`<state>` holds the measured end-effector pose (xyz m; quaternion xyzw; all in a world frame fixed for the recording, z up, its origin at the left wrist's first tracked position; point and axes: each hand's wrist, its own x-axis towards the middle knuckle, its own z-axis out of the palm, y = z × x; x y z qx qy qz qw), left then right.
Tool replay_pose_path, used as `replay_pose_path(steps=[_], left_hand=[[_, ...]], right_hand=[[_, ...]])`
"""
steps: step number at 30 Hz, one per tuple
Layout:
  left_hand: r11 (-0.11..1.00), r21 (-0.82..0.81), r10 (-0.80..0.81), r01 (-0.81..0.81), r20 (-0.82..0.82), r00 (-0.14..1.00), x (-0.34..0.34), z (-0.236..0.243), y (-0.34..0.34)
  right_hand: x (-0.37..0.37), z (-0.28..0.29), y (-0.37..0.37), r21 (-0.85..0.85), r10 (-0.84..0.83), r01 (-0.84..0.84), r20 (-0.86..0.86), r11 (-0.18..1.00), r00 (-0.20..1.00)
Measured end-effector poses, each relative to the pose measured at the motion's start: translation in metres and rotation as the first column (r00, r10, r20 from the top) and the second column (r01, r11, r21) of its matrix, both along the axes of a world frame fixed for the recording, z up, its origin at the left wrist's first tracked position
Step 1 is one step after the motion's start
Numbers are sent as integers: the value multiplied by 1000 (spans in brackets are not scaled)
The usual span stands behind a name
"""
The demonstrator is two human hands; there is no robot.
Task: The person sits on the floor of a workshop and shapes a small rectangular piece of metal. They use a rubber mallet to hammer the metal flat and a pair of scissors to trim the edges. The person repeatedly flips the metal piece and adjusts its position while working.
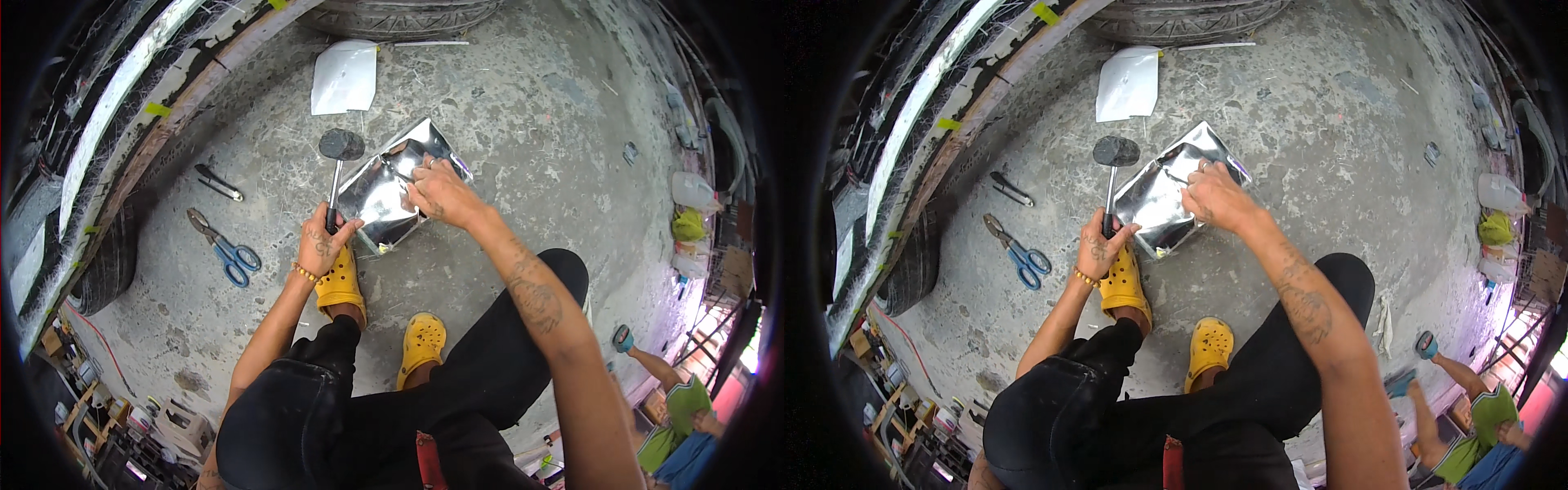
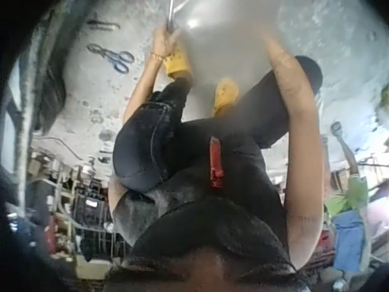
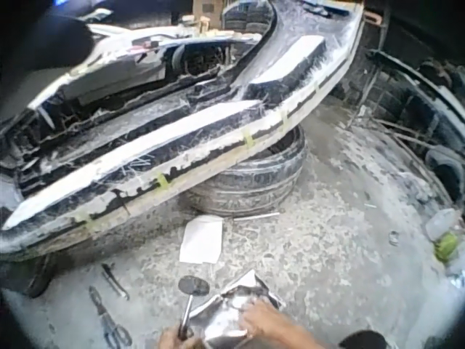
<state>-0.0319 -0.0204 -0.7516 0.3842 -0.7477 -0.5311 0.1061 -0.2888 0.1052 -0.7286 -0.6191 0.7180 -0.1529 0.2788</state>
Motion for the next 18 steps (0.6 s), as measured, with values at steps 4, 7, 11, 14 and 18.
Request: replay_pose_path(steps=[4,7,11,14,18], left_hand=[[999,49,-27,21,123,992,15,32,5],[991,118,-74,57,146,987,24,47,9],[988,78,-147,137,147,978,24,43,19],[980,45,-196,192,125,973,13,25,20],[953,24,-304,303,130,944,1,24,14]], right_hand=[[-2,-6,-1,39,162,-161,-48,986,986],[11,-6,4,-22,96,-101,-166,995,981],[22,-9,9,-72,30,-55,-313,996,949],[17,-8,10,-67,19,-30,-160,997,987],[14,-5,16,-79,-28,21,-96,997,995]])
